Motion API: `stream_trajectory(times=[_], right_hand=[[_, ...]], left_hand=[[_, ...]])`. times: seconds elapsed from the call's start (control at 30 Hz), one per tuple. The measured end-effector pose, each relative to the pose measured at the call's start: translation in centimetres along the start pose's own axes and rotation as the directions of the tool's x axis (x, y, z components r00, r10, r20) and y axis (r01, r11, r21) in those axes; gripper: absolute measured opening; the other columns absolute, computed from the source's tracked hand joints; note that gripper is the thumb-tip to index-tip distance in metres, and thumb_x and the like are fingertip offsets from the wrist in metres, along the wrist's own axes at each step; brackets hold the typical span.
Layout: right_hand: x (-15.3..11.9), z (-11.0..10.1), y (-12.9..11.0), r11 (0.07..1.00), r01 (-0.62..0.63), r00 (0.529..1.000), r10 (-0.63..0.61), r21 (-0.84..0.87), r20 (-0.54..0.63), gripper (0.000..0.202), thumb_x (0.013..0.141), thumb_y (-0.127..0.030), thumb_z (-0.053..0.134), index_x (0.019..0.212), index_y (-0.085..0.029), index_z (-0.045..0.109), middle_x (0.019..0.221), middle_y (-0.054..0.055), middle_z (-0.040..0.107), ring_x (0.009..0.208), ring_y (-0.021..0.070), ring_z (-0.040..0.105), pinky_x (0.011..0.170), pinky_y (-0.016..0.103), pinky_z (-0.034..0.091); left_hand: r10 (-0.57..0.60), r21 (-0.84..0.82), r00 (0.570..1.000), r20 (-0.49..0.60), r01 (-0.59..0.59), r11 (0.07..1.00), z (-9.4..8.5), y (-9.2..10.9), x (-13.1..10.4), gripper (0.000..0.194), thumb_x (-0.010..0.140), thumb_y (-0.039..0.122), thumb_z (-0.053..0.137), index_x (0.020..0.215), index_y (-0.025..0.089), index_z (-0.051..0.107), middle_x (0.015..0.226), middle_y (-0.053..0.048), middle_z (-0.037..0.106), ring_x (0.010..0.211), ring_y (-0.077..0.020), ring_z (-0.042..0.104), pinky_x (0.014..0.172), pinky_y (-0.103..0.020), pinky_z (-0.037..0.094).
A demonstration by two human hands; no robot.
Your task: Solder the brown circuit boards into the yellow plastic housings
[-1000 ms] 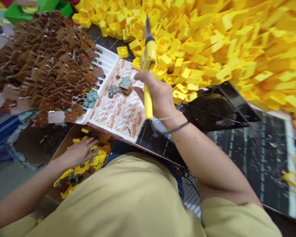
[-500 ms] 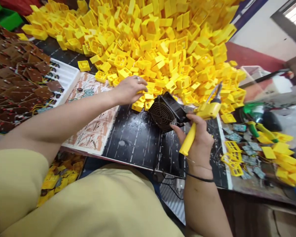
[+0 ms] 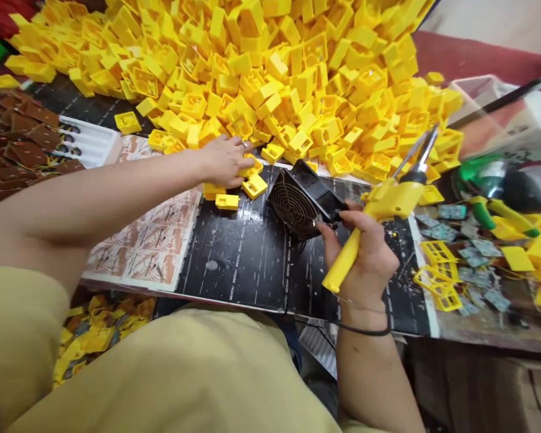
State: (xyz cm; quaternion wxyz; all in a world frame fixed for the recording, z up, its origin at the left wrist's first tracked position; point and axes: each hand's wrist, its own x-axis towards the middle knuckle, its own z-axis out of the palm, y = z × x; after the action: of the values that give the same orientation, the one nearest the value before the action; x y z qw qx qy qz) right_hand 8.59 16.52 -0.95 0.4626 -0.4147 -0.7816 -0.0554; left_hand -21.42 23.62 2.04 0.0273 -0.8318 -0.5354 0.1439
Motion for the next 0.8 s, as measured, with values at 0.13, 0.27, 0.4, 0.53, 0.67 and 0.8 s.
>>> stream_trajectory(times=[0.13, 0.27, 0.4, 0.53, 0.67, 0.8], right_hand=[[0.7, 1.3, 0.8, 0.998, -0.053, 0.997, 0.051, 0.022, 0.054, 0.034, 0.087, -0.044, 0.076, 0.113, -0.028, 0.062, 0.115, 0.004, 0.072, 0.082, 0.0219, 0.073, 0.072, 0.038, 0.063], [1.4, 0.4, 0.0, 0.999, -0.047, 0.992, 0.049, -0.026, 0.112, 0.044, 0.087, -0.05, 0.075, 0.123, -0.03, 0.059, 0.12, 0.006, 0.071, 0.097, 0.0276, 0.073, 0.082, 0.044, 0.064], [1.6, -0.3, -2.9, 0.992, 0.115, 0.988, -0.109, -0.047, 0.106, 0.057, 0.089, -0.031, 0.074, 0.14, -0.035, 0.05, 0.135, 0.008, 0.064, 0.124, 0.0341, 0.063, 0.102, 0.05, 0.058], [0.5, 1.3, -5.5, 0.957, 0.218, 0.94, -0.258, 0.192, 0.222, 0.056, 0.088, -0.021, 0.074, 0.138, -0.033, 0.052, 0.136, 0.006, 0.065, 0.116, 0.0293, 0.068, 0.098, 0.046, 0.06], [-1.6, 2.8, -6.5, 0.916, 0.21, 0.879, -0.33, 0.342, 0.344, 0.047, 0.087, -0.026, 0.076, 0.129, -0.026, 0.056, 0.115, 0.006, 0.073, 0.107, 0.0262, 0.072, 0.089, 0.039, 0.063], [-3.1, 4.0, -7.1, 0.9, 0.167, 0.852, -0.337, 0.402, 0.401, 0.047, 0.086, -0.034, 0.078, 0.126, -0.025, 0.054, 0.114, 0.007, 0.072, 0.107, 0.0257, 0.071, 0.091, 0.039, 0.062]], left_hand=[[-0.034, 0.056, 0.995, 0.091, 0.029, 0.998, 1.0, -2.2, -5.1, 0.041, 0.095, 0.038, 0.052, 0.129, 0.02, 0.067, 0.156, -0.009, 0.049, 0.148, -0.0322, 0.038, 0.118, -0.047, 0.034], [-0.057, -0.057, 0.998, 0.005, 0.058, 0.997, 1.7, -2.1, -8.0, 0.038, 0.097, 0.04, 0.052, 0.125, 0.021, 0.069, 0.154, -0.005, 0.053, 0.151, -0.0306, 0.033, 0.123, -0.055, 0.025], [-0.084, -0.164, 0.981, -0.176, 0.054, 0.985, 2.5, 1.5, -8.6, 0.047, 0.098, 0.039, 0.051, 0.138, 0.017, 0.059, 0.143, -0.012, 0.063, 0.139, -0.0302, 0.05, 0.115, -0.056, 0.037], [0.023, -0.114, 0.955, -0.296, -0.06, 0.992, 4.2, 6.2, -10.8, 0.038, 0.097, 0.014, 0.045, 0.131, 0.012, 0.063, 0.108, -0.011, 0.078, 0.102, -0.0232, 0.073, 0.099, -0.042, 0.05], [0.16, -0.088, 0.869, -0.469, -0.226, 0.97, 5.5, 8.5, -16.0, 0.035, 0.101, 0.019, 0.045, 0.13, 0.015, 0.063, 0.133, -0.013, 0.069, 0.121, -0.0235, 0.066, 0.102, -0.04, 0.05], [-0.217, -0.218, 0.871, -0.441, 0.131, 0.967, 5.6, 5.5, -18.2, 0.038, 0.1, 0.025, 0.051, 0.137, 0.02, 0.059, 0.142, -0.013, 0.063, 0.132, -0.0299, 0.057, 0.109, -0.054, 0.044]])
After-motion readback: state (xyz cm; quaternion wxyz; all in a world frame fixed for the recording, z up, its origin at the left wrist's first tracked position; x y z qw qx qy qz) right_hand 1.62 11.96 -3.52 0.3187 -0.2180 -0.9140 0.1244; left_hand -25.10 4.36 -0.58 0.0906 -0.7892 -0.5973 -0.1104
